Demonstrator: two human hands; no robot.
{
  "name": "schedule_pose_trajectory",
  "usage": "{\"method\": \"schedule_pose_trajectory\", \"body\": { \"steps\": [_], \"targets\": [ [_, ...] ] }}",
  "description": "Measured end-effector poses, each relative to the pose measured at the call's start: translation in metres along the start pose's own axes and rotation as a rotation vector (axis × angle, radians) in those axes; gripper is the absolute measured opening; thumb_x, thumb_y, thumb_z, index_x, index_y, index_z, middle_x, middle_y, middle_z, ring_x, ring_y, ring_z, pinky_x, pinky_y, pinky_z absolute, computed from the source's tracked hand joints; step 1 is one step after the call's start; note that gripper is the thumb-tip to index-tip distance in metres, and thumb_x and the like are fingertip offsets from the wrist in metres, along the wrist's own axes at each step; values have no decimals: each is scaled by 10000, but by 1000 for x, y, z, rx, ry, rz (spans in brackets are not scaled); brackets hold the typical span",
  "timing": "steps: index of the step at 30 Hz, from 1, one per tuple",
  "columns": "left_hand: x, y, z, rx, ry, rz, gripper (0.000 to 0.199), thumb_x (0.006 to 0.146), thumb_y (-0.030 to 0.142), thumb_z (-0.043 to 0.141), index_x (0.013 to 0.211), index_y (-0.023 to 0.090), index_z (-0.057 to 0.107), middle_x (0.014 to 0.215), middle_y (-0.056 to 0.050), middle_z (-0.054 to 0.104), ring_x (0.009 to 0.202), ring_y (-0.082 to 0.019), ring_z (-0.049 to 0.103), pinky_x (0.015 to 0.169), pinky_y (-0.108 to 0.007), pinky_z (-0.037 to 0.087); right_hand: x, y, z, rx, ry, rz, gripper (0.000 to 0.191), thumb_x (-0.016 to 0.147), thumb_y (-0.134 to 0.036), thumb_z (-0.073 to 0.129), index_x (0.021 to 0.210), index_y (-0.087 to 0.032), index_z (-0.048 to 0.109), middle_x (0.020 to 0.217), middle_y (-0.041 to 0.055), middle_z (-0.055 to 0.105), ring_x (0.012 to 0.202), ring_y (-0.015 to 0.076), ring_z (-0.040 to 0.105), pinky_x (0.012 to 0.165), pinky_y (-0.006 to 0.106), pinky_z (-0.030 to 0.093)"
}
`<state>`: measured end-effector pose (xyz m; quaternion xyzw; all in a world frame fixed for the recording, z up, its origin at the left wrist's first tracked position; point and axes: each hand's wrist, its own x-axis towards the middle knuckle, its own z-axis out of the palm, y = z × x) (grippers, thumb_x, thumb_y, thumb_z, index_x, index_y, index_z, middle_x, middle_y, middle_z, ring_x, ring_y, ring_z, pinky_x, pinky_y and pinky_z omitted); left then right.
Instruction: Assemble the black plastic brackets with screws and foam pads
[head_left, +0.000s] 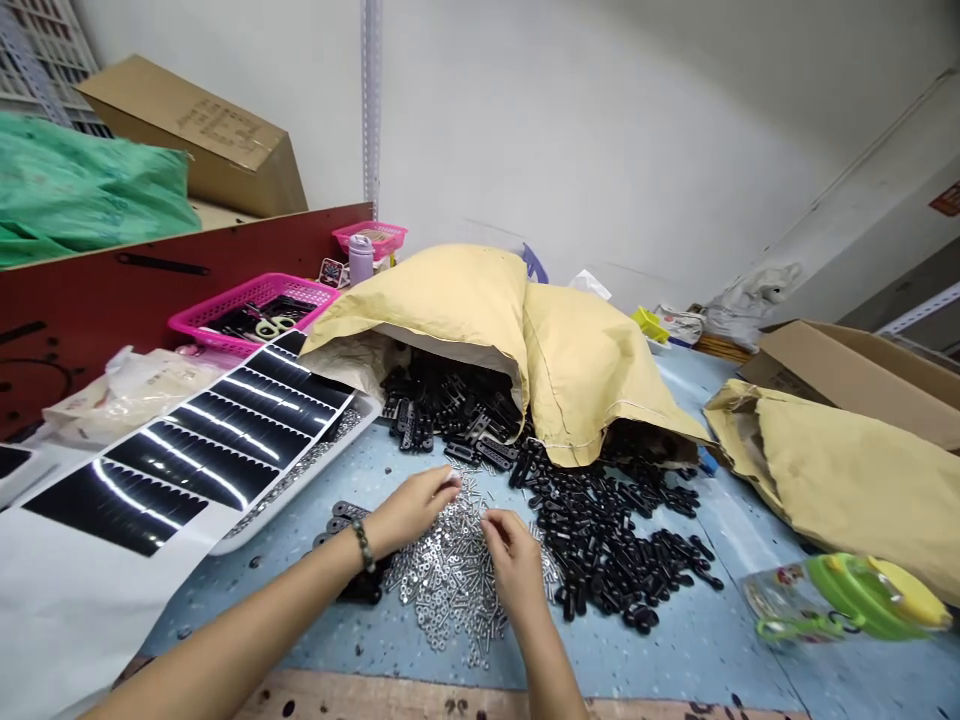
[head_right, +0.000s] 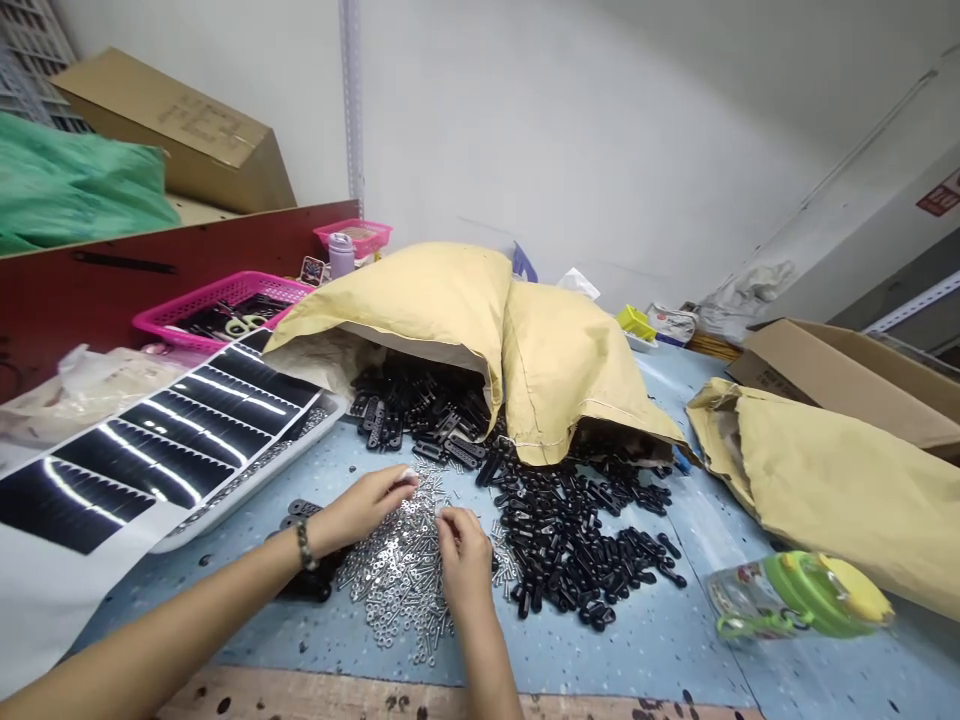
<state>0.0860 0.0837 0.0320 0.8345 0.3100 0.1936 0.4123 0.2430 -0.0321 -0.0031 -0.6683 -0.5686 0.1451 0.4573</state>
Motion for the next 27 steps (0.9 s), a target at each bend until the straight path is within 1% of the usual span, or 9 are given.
{"method": "schedule_pose_trajectory", "body": {
  "steps": [2,5,7,9,13,17,20,24,27],
  "targets": [
    [-19,-8,-22,-96,47,-81,198,945,353,371,897,208,497,841,-10,599,735,-161,558,677,-272,456,3,-16,21,87,-55,-1,206,919,-300,459,898,-191,633,854,49,672,800,180,646,706,258,514],
    [-53,-19,-51,-199,110,-206,278,942,426,328,955,202,492,827,-12,580,686,-149,548,607,-252,450,8,-38,57,157,-144,-33,144,892,-248,492,891,-189,624,804,27,676,733,163,648,668,239,512],
    [-74,-24,-64,-233,147,-278,326,923,463,355,989,190,521,799,-9,571,682,-155,541,598,-254,445,11,-47,76,143,-186,-76,107,871,-195,511,854,-194,616,779,14,666,709,154,636,666,235,498],
    [-90,-29,-70,-246,166,-330,360,894,479,409,1011,177,568,800,-13,583,699,-164,540,629,-269,451,14,-51,88,107,-226,-126,113,851,-138,523,815,-198,613,785,15,652,730,159,620,685,244,480],
    [-104,-35,-66,-243,150,-360,352,842,471,494,985,171,610,859,-22,623,735,-180,554,691,-292,453,17,-51,97,2,-301,-232,157,846,-69,526,832,-202,608,824,28,627,796,182,592,728,269,451],
    [-103,-35,-56,-196,158,-333,261,855,437,501,871,191,589,759,10,597,733,-185,549,676,-279,412,18,-52,97,-99,-350,-306,154,881,-72,517,849,-205,587,816,27,607,798,190,568,722,274,435],
    [-102,-32,-53,-153,166,-332,250,871,414,481,796,193,570,744,14,595,731,-183,545,663,-274,383,17,-54,97,-165,-356,-340,158,902,-79,499,847,-203,578,821,35,597,803,202,551,720,286,426],
    [-101,-29,-54,-138,134,-348,221,856,387,490,835,195,598,717,18,601,721,-183,560,662,-273,388,18,-53,97,-212,-376,-380,150,906,-86,504,846,-203,577,828,36,597,808,205,544,735,296,425],
    [-102,-29,-55,-143,96,-357,217,852,374,487,870,196,610,718,15,619,731,-189,590,667,-274,407,19,-51,97,-217,-376,-371,146,893,-72,521,857,-202,578,826,30,599,809,196,551,732,284,430]
  ]
}}
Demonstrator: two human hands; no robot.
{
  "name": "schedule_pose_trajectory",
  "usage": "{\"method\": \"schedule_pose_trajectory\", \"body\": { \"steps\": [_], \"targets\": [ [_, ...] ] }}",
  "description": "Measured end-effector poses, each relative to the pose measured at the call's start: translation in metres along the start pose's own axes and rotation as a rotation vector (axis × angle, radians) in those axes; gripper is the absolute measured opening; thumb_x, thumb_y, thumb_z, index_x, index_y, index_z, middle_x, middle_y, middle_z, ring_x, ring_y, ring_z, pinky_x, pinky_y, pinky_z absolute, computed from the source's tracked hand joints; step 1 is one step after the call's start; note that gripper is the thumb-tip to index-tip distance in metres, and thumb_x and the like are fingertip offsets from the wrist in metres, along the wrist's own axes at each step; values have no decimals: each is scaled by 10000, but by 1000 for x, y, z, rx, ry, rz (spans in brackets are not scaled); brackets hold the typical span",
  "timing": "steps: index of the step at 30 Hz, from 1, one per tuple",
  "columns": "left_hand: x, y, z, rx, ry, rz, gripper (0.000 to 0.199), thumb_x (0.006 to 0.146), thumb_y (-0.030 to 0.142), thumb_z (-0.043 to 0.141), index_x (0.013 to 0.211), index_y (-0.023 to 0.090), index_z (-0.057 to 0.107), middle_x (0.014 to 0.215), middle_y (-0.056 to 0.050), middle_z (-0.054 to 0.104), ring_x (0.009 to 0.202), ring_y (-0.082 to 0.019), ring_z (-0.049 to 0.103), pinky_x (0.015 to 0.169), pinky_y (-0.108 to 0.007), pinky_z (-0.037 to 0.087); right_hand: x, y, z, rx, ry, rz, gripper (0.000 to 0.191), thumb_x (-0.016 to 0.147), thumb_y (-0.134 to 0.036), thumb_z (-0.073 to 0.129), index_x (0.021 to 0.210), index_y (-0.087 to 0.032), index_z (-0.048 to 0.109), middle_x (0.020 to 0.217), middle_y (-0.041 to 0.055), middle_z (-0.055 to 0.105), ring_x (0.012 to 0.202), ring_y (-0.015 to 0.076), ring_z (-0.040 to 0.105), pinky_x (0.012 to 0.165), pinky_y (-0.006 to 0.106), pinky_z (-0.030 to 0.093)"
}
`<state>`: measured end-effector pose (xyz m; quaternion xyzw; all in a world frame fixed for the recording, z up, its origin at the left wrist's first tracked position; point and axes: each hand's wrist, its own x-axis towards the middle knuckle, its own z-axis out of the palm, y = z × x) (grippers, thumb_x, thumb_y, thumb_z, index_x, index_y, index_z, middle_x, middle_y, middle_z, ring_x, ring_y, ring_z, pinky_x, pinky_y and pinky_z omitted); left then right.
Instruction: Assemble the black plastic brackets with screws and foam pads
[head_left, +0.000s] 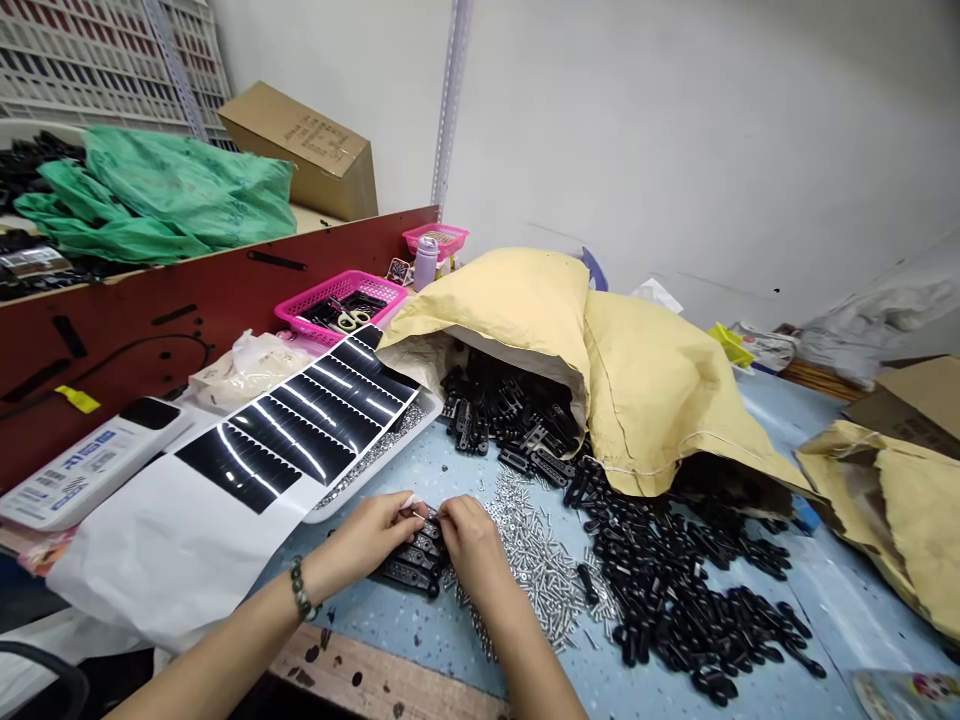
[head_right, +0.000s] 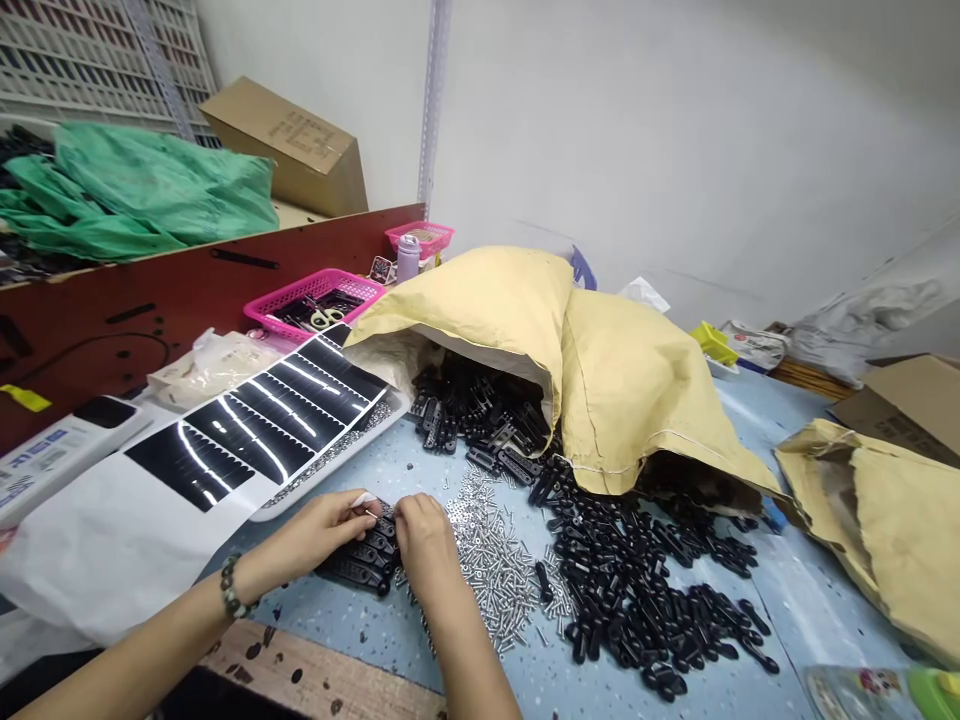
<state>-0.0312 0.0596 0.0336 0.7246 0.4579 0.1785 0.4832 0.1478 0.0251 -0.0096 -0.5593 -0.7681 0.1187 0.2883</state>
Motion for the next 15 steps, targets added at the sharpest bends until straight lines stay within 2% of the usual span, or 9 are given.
{"method": "schedule_pose_trajectory", "body": {
  "steps": [5,9,13,15],
  "targets": [
    [0,0,0,14,-25,-12,217,861,369,477,852,193,602,728,7,631,736,-194,609,675,-280,422,2,-1,-6,28,-12,29,140,882,-83,546,853,-210,597,854,26,604,819,184,566,741,273,438],
    [0,2,0,20,-20,-8,226,867,384,478,844,195,601,744,6,626,734,-190,597,685,-282,423,4,-6,-9,165,-63,143,113,872,-112,570,836,-216,594,852,9,628,817,164,598,742,251,450],
    [-1,1,-2,-2,-20,-31,230,870,402,484,875,198,591,764,3,636,732,-189,616,668,-277,434,11,2,-12,183,-71,241,164,857,-143,579,1001,-223,566,778,-26,647,690,149,613,649,233,467],
    [-2,1,-4,-11,-21,-42,234,873,409,483,882,199,587,779,-2,643,734,-189,629,670,-278,441,17,14,-16,149,-43,298,171,897,-166,514,1049,-214,574,884,19,669,784,171,631,722,265,478]
  ]
}}
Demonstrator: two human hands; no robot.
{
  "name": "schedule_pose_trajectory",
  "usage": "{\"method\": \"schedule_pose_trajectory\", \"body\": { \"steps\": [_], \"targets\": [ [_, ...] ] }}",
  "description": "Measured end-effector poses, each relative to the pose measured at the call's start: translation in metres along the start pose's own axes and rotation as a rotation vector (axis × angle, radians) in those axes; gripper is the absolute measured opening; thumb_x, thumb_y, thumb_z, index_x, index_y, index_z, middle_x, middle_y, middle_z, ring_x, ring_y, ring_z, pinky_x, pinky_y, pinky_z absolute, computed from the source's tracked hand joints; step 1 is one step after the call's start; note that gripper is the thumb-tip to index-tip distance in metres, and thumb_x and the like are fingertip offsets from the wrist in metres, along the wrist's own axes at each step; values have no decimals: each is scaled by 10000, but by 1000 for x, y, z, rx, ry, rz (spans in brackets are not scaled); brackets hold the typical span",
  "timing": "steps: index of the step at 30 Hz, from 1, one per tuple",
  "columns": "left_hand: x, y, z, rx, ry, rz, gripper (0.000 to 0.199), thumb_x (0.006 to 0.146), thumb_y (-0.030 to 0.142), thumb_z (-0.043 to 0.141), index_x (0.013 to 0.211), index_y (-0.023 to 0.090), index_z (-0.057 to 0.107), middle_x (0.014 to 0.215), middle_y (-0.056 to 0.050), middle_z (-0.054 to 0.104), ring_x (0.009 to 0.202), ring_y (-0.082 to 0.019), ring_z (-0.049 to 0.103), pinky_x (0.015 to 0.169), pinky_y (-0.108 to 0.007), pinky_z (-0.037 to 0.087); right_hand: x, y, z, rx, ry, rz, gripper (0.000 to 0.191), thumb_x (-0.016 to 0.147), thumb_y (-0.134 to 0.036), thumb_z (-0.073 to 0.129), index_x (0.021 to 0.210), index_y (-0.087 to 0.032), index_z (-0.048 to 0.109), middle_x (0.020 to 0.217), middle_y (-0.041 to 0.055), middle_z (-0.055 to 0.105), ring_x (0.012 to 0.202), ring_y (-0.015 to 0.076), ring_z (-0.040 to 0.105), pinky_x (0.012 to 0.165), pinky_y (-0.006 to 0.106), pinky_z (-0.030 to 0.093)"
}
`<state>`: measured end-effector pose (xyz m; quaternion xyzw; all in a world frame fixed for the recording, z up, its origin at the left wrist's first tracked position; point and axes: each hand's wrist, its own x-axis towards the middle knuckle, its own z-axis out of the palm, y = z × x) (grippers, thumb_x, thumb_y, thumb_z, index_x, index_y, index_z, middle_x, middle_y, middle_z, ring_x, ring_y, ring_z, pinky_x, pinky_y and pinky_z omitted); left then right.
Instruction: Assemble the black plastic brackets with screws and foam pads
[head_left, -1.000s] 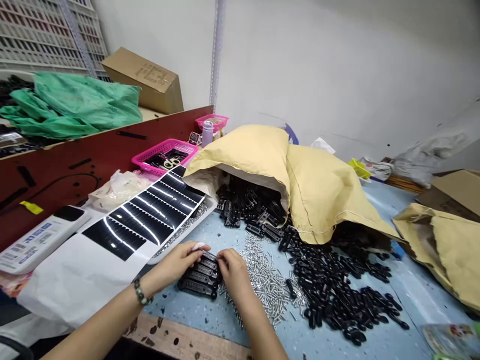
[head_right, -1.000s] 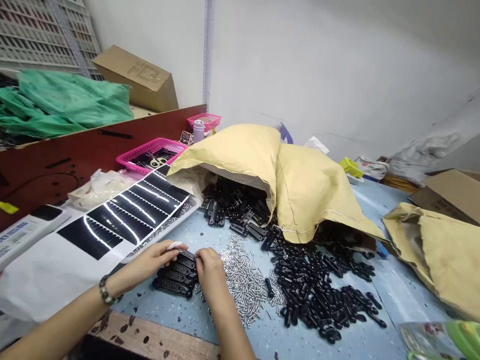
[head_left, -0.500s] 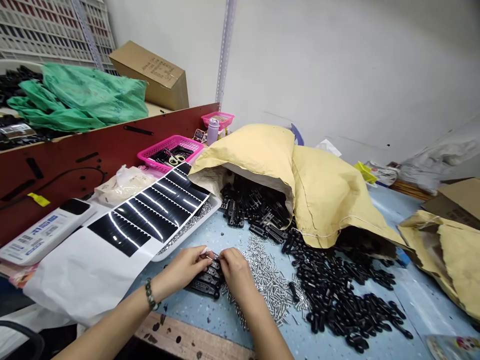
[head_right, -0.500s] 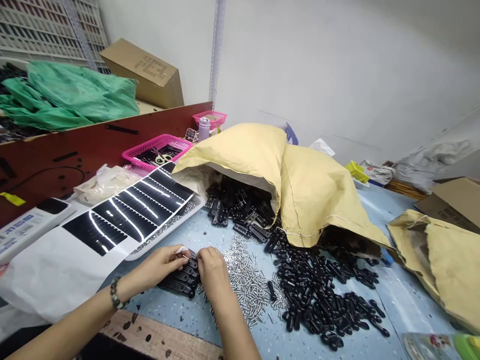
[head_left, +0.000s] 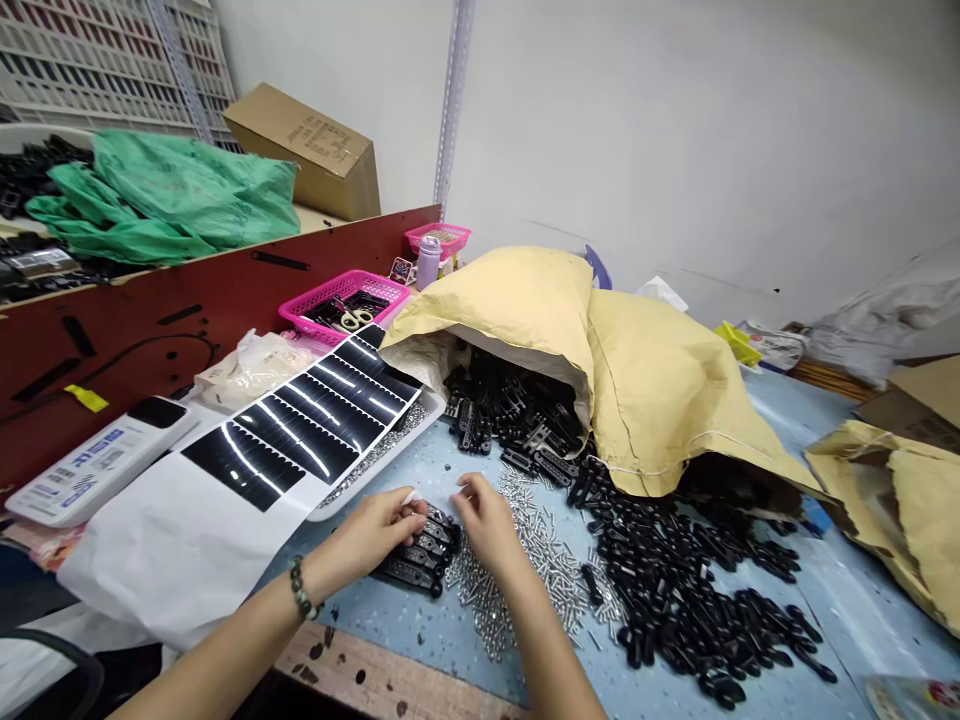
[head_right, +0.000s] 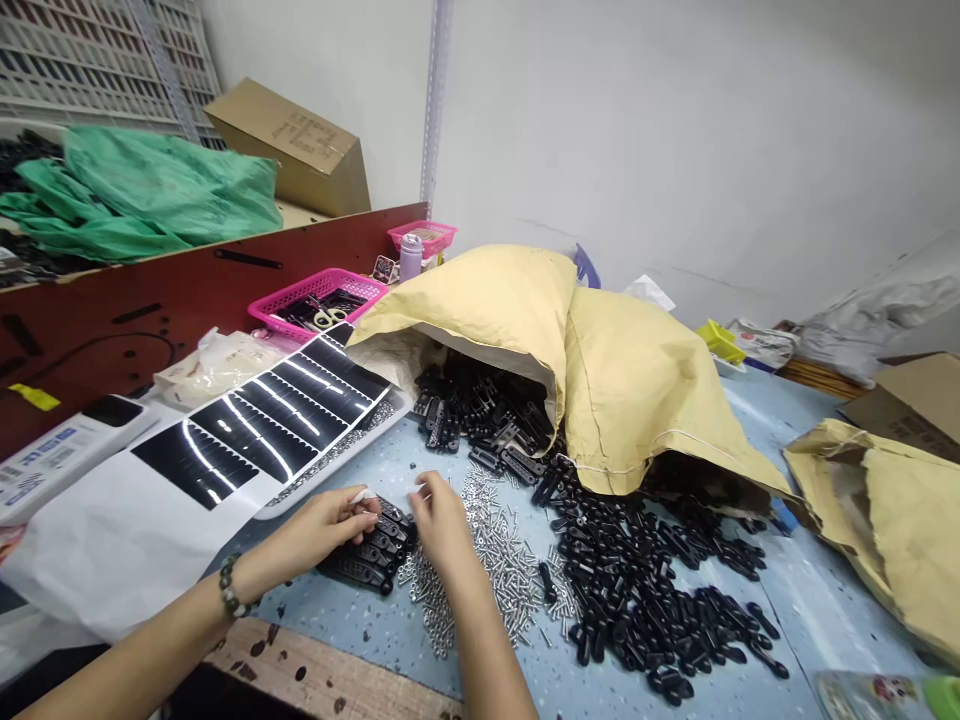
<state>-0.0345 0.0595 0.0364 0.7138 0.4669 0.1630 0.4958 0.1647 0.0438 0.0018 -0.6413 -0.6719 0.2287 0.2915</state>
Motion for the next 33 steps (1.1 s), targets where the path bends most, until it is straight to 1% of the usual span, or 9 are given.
{"method": "schedule_pose_trajectory", "body": {
  "steps": [2,4,9,14,18,21,25,29,33],
  "targets": [
    [0,0,0,0,-1,-6,248,873,422,486,880,198,591,796,-9,650,739,-190,637,680,-283,447,11,10,-7,-48,46,49,224,901,-116,441,1031,-189,609,1011,91,653,947,219,606,844,327,450],
    [2,2,1,4,-8,-10,260,868,431,492,880,195,598,807,-18,658,749,-195,645,689,-288,454,20,18,-10,-81,59,75,282,843,-33,426,960,-170,644,1020,130,639,1013,256,568,893,366,415],
    [10,8,10,29,-59,-17,225,835,390,494,848,189,592,822,-34,682,747,-196,658,676,-278,474,28,26,-9,-47,64,97,252,758,6,451,771,-173,627,879,119,622,912,257,568,840,366,420],
    [16,11,19,170,-24,6,200,833,353,481,717,203,544,760,-31,656,707,-203,614,641,-293,421,7,24,-14,170,137,89,130,844,-155,464,868,-196,585,916,79,610,883,222,581,823,349,444],
    [19,12,24,272,6,59,229,849,340,470,672,209,533,705,-29,621,711,-221,576,637,-309,383,-16,19,-12,431,136,110,111,849,-277,483,889,-196,548,794,39,618,737,190,629,688,305,502],
    [19,13,27,304,3,86,251,862,335,468,662,205,545,693,-29,617,693,-215,569,629,-310,386,-29,16,-6,588,134,115,117,819,-289,508,886,-196,531,772,27,623,709,174,641,659,288,516],
    [15,13,27,307,16,138,261,883,318,454,707,194,600,803,-50,626,781,-222,582,706,-330,422,-39,8,0,684,145,119,110,785,-270,551,863,-192,546,791,26,619,710,161,619,657,275,505],
    [2,13,17,264,35,165,300,935,324,382,819,199,629,897,-48,619,840,-211,592,746,-324,458,-43,-4,6,640,120,87,81,798,-222,544,869,-193,568,792,21,619,726,158,605,677,269,492],
    [-17,5,7,164,165,121,202,934,341,435,991,221,587,941,-22,636,868,-200,605,757,-312,479,-43,-15,16,383,111,-92,141,821,-129,488,904,-198,579,837,31,614,773,167,600,716,275,485]
  ]
}}
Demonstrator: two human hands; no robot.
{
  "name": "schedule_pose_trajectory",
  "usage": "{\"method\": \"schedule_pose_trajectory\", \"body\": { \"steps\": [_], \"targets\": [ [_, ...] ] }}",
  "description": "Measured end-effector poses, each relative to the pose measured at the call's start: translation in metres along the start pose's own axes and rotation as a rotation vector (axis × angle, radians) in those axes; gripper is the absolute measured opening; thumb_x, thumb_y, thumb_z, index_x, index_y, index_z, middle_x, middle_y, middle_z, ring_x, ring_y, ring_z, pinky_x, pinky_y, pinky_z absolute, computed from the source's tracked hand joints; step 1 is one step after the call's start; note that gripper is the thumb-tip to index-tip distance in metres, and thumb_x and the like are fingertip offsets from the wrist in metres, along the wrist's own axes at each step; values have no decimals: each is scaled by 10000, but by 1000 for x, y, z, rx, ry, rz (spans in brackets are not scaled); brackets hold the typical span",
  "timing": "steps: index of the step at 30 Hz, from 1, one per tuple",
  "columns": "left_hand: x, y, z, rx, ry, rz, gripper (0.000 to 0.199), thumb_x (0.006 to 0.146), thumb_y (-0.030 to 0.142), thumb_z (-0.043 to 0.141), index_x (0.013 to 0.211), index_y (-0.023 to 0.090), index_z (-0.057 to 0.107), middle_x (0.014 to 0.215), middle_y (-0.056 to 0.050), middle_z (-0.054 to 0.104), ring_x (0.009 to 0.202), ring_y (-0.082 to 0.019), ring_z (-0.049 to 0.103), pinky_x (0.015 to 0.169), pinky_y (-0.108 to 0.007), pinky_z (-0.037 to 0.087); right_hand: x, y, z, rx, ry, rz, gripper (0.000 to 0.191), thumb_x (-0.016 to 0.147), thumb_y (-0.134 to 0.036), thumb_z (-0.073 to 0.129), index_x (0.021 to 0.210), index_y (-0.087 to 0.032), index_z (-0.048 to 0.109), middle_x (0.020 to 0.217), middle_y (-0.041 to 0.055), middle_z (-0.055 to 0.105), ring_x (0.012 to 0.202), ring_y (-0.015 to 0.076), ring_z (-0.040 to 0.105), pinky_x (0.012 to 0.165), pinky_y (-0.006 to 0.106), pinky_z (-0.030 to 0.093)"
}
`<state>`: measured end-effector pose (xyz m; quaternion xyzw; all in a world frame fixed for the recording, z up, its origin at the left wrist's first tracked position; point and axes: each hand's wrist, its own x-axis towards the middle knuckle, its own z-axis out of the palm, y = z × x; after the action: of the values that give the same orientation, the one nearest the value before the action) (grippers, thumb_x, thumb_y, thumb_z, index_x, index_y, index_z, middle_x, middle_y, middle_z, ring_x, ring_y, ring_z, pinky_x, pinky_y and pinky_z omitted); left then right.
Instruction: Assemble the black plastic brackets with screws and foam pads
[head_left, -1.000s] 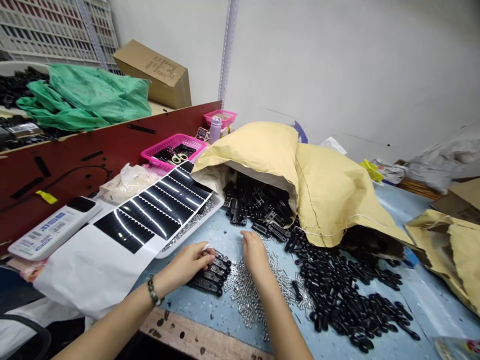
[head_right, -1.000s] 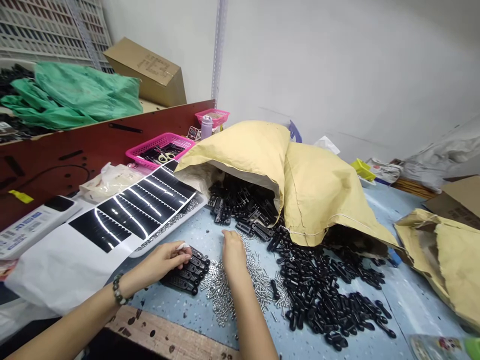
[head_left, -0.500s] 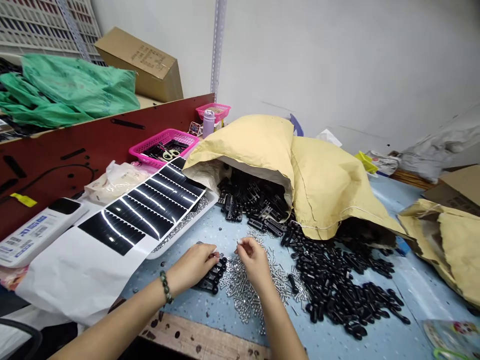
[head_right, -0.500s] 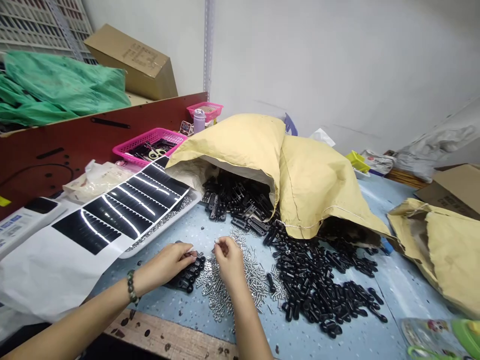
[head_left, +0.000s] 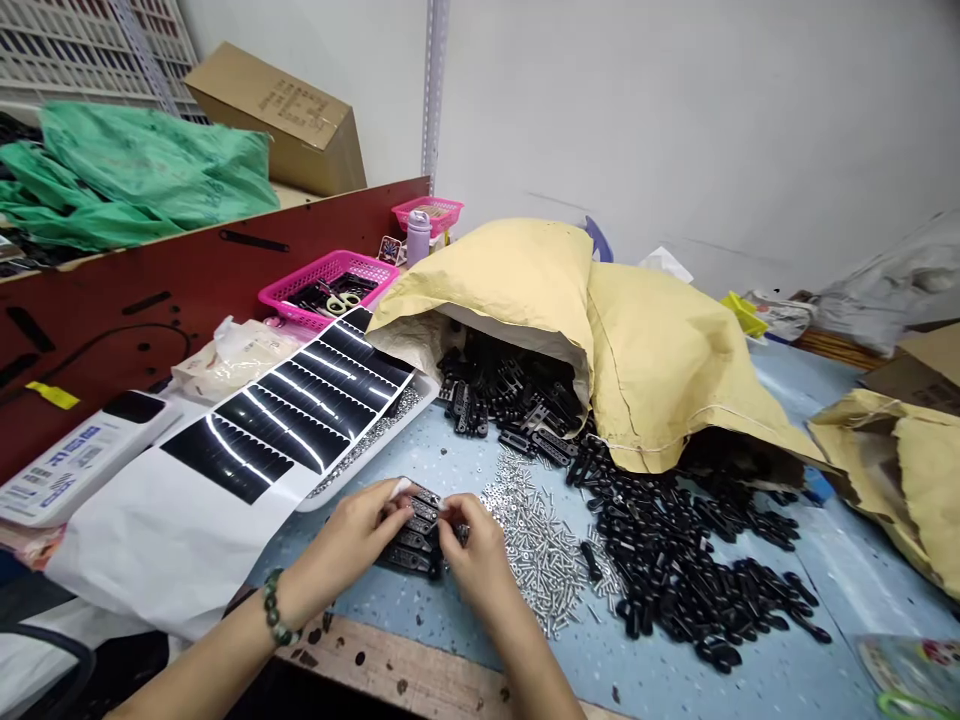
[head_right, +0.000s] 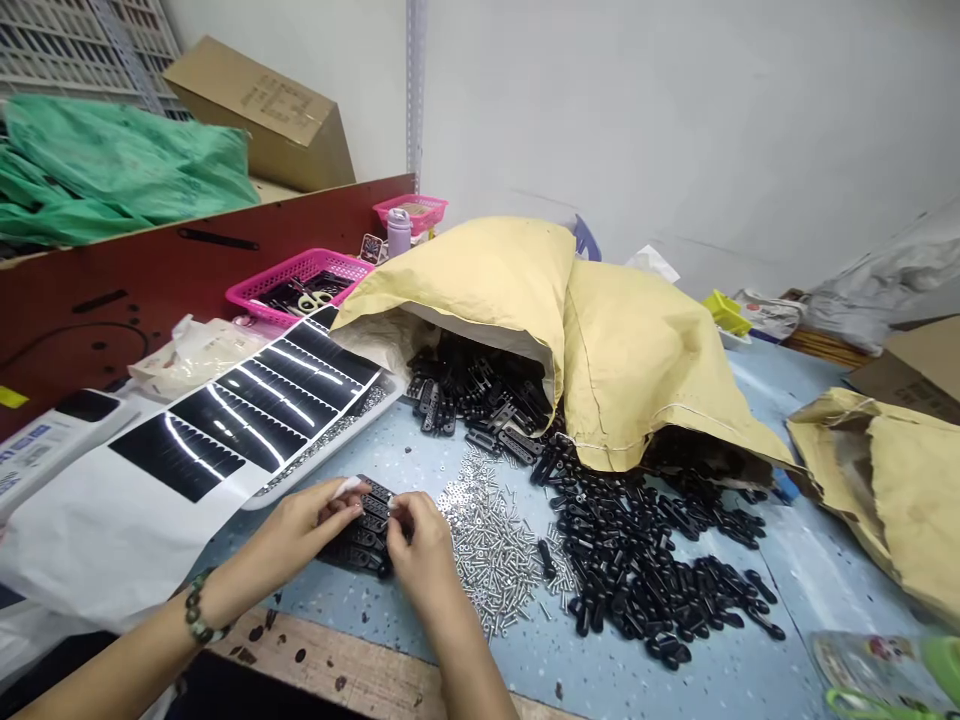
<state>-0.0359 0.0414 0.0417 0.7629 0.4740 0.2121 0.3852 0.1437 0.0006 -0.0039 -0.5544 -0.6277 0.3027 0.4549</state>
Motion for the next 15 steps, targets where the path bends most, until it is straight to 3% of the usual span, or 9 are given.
{"method": "schedule_pose_trajectory", "body": {
  "steps": [3,7,9,15],
  "targets": [
    [-13,-9,4,21,38,21,117,925,302,476,920,223,563,856,2,626,764,-179,598,677,-288,471,0,-3,6,-224,-86,-181,213,846,-67,435,939,-194,579,869,51,612,812,181,588,737,288,480],
    [-22,-21,25,165,56,224,180,949,220,411,834,213,548,804,-16,601,765,-190,573,696,-312,465,3,-9,3,-446,-217,-316,223,881,-60,426,961,-199,581,858,51,628,809,201,580,752,324,470],
    [-22,-25,34,221,80,290,228,965,205,369,832,206,555,801,-34,601,777,-203,564,725,-342,466,5,-12,1,-463,-254,-289,215,886,-66,448,971,-211,583,869,42,641,818,201,587,757,326,466],
    [-22,-31,43,326,159,371,278,991,205,348,825,201,572,800,-49,603,771,-199,561,733,-346,461,8,-10,4,-258,-207,4,324,802,-25,540,1039,-245,542,865,-7,641,799,168,612,703,267,481]
  ]
}}
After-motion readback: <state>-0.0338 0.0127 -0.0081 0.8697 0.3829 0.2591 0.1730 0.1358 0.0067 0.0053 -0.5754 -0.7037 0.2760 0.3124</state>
